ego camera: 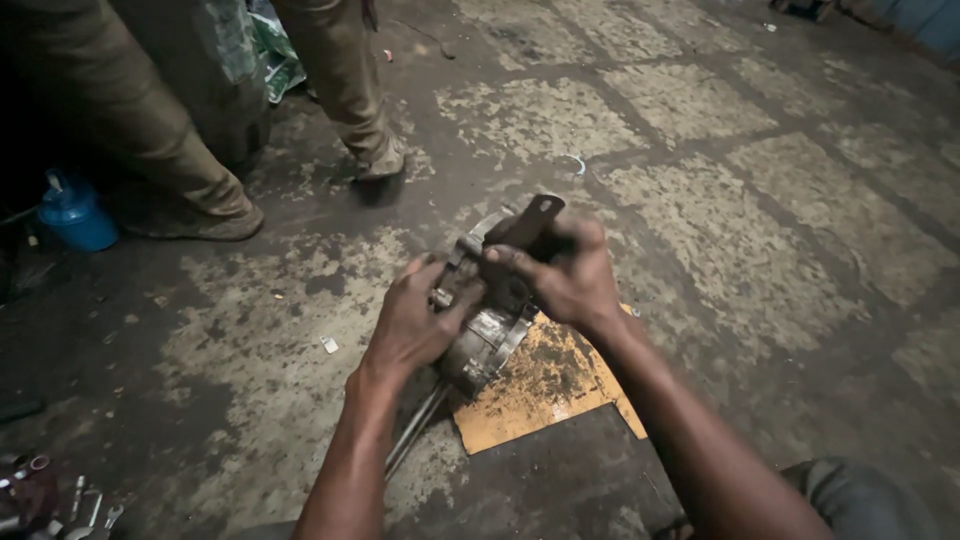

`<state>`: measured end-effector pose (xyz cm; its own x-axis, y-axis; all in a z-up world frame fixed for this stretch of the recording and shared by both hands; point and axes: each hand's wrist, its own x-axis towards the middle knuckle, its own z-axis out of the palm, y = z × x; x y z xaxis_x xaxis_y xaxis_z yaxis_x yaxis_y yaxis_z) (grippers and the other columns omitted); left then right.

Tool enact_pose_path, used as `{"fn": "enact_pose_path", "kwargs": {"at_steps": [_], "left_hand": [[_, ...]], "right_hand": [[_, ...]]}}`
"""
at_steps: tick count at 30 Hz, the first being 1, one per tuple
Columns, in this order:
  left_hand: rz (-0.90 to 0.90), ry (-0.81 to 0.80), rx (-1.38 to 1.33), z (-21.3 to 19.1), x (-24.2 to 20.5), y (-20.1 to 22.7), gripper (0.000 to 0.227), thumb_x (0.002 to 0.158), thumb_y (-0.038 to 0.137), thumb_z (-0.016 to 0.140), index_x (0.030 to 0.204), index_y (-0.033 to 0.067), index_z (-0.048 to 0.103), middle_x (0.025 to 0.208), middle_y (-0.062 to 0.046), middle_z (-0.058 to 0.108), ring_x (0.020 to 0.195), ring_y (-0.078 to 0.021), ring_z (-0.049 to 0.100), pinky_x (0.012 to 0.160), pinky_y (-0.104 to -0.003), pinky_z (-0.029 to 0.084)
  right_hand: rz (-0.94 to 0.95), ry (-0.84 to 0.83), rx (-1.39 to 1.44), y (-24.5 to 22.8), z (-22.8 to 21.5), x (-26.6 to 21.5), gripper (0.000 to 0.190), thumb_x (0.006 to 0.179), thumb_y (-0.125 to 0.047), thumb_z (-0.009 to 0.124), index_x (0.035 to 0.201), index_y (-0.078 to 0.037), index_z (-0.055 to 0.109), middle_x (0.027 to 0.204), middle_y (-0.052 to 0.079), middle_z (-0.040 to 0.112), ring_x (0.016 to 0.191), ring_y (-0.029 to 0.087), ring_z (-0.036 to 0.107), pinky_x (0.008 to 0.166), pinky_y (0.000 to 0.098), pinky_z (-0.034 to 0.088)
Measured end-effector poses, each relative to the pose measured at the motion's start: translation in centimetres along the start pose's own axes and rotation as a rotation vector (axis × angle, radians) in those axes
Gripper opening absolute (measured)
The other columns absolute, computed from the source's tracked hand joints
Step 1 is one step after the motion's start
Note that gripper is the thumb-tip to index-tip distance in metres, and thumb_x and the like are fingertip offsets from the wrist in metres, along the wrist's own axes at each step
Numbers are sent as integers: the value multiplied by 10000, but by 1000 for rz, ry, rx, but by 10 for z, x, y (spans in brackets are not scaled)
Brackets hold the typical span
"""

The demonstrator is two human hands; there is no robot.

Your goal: The person sits on the workshop floor and files the flat surface of a metal engine casing with a flat file, repeatedly repositioning and turning the casing to file different edges and sides over a cardboard sheet.

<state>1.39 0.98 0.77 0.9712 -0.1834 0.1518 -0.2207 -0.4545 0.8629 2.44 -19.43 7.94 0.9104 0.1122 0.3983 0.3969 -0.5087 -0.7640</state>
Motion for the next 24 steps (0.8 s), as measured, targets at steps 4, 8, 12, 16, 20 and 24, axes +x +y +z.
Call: {"fn": "enact_pose_path", "kwargs": {"at_steps": [4,8,12,16,20,24], "left_hand": [[-22,-28,-16,-4,-1,10,403,909,447,661,1039,70,713,1266,-151,652,1214,-319,616,1032,-546,501],[-67,-75,-21,-2,0,4,338,904,341,685,1118,80,698,1306,-165,616,1253,-321,574,1052,-549,459],[-125,-45,10,-13,-1,30,342,941,281,679,1192,49,700,1364,-222,602,1273,-354,567,1079,-534,433],[-253,-53,-133,-14,3,23,386,920,277,639,1251,80,668,1305,-187,697,1217,-303,687,1080,-484,500],[-250,-7,-116,-18,4,25,460,879,278,703,1298,94,657,1369,-177,652,1283,-292,639,1118,-483,456],[-246,-13,-29,-19,5,25,461,872,300,741,1277,88,681,1417,-183,610,1343,-312,568,1151,-506,395]], "right_hand": [[-169,4,174,3,2,-8,203,828,-128,842,1001,-51,769,997,111,787,873,218,775,811,383,666],[-50,53,252,8,9,-14,169,846,-102,834,987,-31,775,934,88,796,786,187,782,729,347,647],[-369,200,18,-7,13,-19,203,862,-93,842,1027,-3,765,910,103,786,805,170,786,725,297,663],[-343,272,-123,-11,17,-29,173,812,-87,880,909,7,772,820,124,783,682,167,753,614,309,574],[-431,289,-60,-7,21,-37,142,847,-59,851,934,-5,753,895,124,774,851,182,766,737,319,602],[-377,328,-85,-9,23,-40,154,815,-46,846,940,2,769,966,154,782,815,190,754,699,326,571]]}}
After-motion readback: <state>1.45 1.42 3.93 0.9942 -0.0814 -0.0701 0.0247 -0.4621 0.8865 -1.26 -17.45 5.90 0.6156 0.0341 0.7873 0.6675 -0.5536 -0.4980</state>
